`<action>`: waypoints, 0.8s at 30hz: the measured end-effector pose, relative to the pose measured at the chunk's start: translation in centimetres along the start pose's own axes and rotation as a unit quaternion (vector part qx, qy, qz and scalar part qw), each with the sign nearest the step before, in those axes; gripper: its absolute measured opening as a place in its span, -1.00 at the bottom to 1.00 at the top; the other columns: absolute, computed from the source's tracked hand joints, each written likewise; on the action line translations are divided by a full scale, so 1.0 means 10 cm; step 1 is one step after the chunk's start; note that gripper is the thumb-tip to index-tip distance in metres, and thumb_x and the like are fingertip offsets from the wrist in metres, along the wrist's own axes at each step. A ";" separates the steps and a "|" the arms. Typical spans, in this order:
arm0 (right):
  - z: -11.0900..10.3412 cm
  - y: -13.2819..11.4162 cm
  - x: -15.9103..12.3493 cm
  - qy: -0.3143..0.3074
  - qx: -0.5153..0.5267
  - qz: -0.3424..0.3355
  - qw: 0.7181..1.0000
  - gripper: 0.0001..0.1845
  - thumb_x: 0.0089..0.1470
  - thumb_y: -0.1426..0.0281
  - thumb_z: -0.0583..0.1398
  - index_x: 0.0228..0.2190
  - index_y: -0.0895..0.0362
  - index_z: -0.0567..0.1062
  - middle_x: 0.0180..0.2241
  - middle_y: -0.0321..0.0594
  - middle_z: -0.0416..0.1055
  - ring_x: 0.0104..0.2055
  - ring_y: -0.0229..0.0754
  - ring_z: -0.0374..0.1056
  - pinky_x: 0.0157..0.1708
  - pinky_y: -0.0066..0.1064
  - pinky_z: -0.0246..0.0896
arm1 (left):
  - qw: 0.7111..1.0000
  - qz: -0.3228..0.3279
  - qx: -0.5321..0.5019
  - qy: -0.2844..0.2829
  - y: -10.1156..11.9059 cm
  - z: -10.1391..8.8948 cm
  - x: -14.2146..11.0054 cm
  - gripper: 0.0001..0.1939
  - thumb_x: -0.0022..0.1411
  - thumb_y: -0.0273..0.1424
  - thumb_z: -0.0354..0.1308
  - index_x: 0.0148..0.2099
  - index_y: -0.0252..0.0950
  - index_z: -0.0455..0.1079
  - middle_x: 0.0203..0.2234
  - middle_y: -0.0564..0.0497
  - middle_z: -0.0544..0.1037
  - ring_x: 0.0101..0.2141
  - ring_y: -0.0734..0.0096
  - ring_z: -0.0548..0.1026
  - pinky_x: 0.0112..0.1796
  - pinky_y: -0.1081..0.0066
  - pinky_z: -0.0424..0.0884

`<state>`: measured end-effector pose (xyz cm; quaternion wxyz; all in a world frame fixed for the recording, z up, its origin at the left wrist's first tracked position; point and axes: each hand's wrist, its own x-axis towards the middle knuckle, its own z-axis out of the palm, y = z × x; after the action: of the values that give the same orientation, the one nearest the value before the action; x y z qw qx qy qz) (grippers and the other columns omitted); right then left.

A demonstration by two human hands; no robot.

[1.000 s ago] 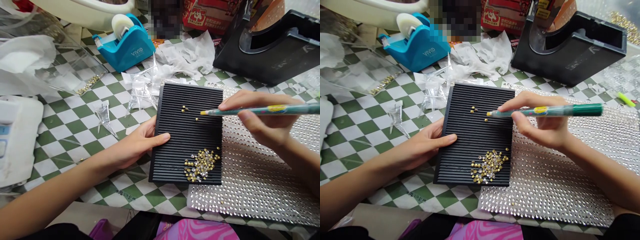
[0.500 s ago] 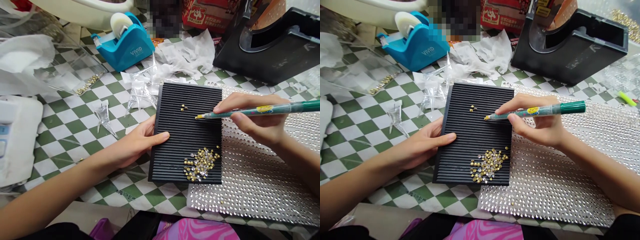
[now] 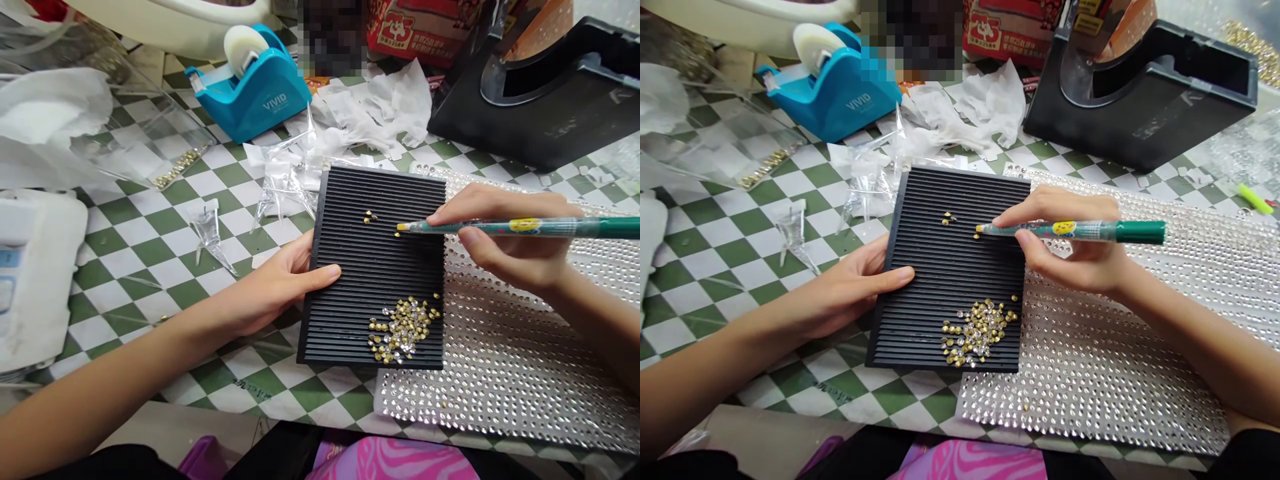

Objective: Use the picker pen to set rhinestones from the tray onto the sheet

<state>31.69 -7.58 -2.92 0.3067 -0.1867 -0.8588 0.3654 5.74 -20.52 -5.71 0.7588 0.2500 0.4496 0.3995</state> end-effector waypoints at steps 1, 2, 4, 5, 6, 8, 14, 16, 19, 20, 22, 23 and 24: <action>0.00 0.00 0.00 0.002 0.001 0.007 1.000 -0.70 0.20 0.49 0.21 -0.17 -0.10 0.66 -0.32 -0.30 0.60 -0.40 -0.17 0.44 -0.43 -0.24 0.28 | 1.000 -0.001 0.002 0.001 0.00 0.00 0.00 -0.46 0.20 -0.37 0.47 0.20 -0.19 0.46 0.15 -0.04 0.60 0.17 0.09 0.54 0.04 0.38 0.57; -0.01 0.00 0.00 0.002 0.005 0.009 1.000 -0.69 0.20 0.48 0.19 -0.16 -0.10 0.66 -0.32 -0.30 0.60 -0.39 -0.16 0.45 -0.43 -0.22 0.29 | 1.000 -0.001 0.004 0.003 0.00 0.00 0.00 -0.45 0.20 -0.36 0.46 0.21 -0.19 0.45 0.15 -0.05 0.60 0.18 0.07 0.53 0.05 0.36 0.56; -0.02 0.02 0.00 -0.012 0.021 -0.008 1.000 -0.67 0.20 0.48 0.19 -0.13 -0.11 0.66 -0.29 -0.28 0.62 -0.36 -0.12 0.49 -0.41 -0.19 0.34 | 1.000 -0.001 0.009 0.003 0.00 0.00 0.00 -0.44 0.22 -0.31 0.45 0.23 -0.19 0.44 0.16 -0.07 0.59 0.19 0.05 0.52 0.07 0.33 0.56; -0.02 0.04 0.00 -0.025 0.026 -0.021 0.999 -0.66 0.19 0.48 0.19 -0.11 -0.10 0.65 -0.28 -0.27 0.62 -0.33 -0.11 0.51 -0.39 -0.18 0.37 | 1.000 -0.002 0.010 0.003 0.00 0.00 0.00 -0.43 0.22 -0.31 0.45 0.24 -0.19 0.43 0.16 -0.07 0.59 0.19 0.04 0.52 0.07 0.32 0.56; -0.03 0.06 -0.01 -0.037 0.029 -0.039 0.998 -0.66 0.18 0.48 0.21 -0.09 -0.09 0.65 -0.27 -0.27 0.63 -0.30 -0.09 0.53 -0.36 -0.18 0.41 | 1.000 -0.003 0.011 0.003 0.00 0.00 0.00 -0.42 0.22 -0.31 0.45 0.25 -0.19 0.42 0.17 -0.07 0.59 0.20 0.04 0.52 0.08 0.31 0.56; -0.04 0.10 -0.01 -0.052 0.031 -0.066 0.996 -0.63 0.16 0.49 0.24 -0.05 -0.06 0.64 -0.25 -0.27 0.63 -0.27 -0.09 0.55 -0.31 -0.18 0.44 | 1.000 -0.005 0.010 0.004 -0.01 0.00 0.00 -0.41 0.21 -0.34 0.45 0.25 -0.19 0.42 0.17 -0.07 0.58 0.20 0.04 0.51 0.08 0.32 0.55; -0.03 0.09 0.00 -0.027 0.016 -0.053 0.998 -0.65 0.17 0.47 0.24 -0.06 -0.11 0.65 -0.25 -0.28 0.63 -0.33 -0.12 0.52 -0.41 -0.21 0.37 | 1.000 -0.003 0.009 0.005 0.00 0.01 0.00 -0.43 0.21 -0.35 0.46 0.23 -0.20 0.43 0.17 -0.06 0.58 0.20 0.05 0.51 0.06 0.35 0.56; -0.02 0.06 0.01 -0.020 0.011 -0.033 0.999 -0.69 0.18 0.44 0.23 -0.12 -0.12 0.67 -0.27 -0.28 0.63 -0.37 -0.12 0.50 -0.43 -0.19 0.36 | 1.000 -0.004 0.008 0.007 0.00 0.01 -0.01 -0.44 0.21 -0.35 0.46 0.22 -0.21 0.43 0.17 -0.06 0.58 0.19 0.07 0.52 0.05 0.37 0.56; -0.02 0.05 0.02 -0.018 0.008 -0.017 1.000 -0.72 0.18 0.42 0.22 -0.17 -0.13 0.67 -0.28 -0.29 0.63 -0.40 -0.12 0.49 -0.44 -0.17 0.36 | 1.000 -0.008 0.005 0.008 0.01 0.02 -0.01 -0.43 0.19 -0.35 0.47 0.21 -0.20 0.43 0.17 -0.05 0.58 0.18 0.07 0.53 0.02 0.38 0.57; -0.02 0.05 0.02 -0.019 0.008 -0.015 1.000 -0.72 0.17 0.43 0.22 -0.17 -0.13 0.67 -0.29 -0.30 0.63 -0.40 -0.12 0.48 -0.45 -0.18 0.36 | 1.000 -0.009 0.005 0.008 0.01 0.02 -0.01 -0.44 0.18 -0.35 0.47 0.21 -0.20 0.44 0.17 -0.05 0.58 0.18 0.07 0.53 0.02 0.38 0.57; -0.02 0.06 0.00 -0.018 0.016 -0.011 1.000 -0.71 0.15 0.45 0.22 -0.17 -0.11 0.67 -0.29 -0.29 0.63 -0.40 -0.14 0.48 -0.45 -0.20 0.34 | 1.000 -0.007 0.007 0.008 0.01 0.02 -0.01 -0.45 0.19 -0.36 0.47 0.20 -0.19 0.44 0.17 -0.05 0.58 0.18 0.07 0.53 0.02 0.39 0.57; -0.01 0.06 -0.01 -0.010 0.026 -0.013 1.000 -0.71 0.14 0.46 0.23 -0.17 -0.09 0.67 -0.30 -0.27 0.62 -0.40 -0.15 0.47 -0.45 -0.22 0.32 | 1.000 -0.008 0.007 0.007 0.01 0.01 -0.01 -0.45 0.19 -0.36 0.47 0.20 -0.19 0.44 0.17 -0.04 0.58 0.19 0.07 0.53 0.03 0.38 0.57; -0.01 0.06 -0.01 0.005 0.035 -0.017 0.999 -0.72 0.14 0.47 0.24 -0.17 -0.06 0.68 -0.32 -0.26 0.62 -0.40 -0.15 0.47 -0.45 -0.24 0.31 | 1.000 -0.007 0.008 0.006 0.00 0.01 -0.01 -0.45 0.20 -0.36 0.46 0.20 -0.18 0.44 0.17 -0.04 0.58 0.20 0.06 0.52 0.04 0.37 0.57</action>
<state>31.92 -7.19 -3.37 0.3235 -0.1633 -0.8469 0.3891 5.79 -20.60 -5.58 0.7566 0.2503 0.4591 0.3925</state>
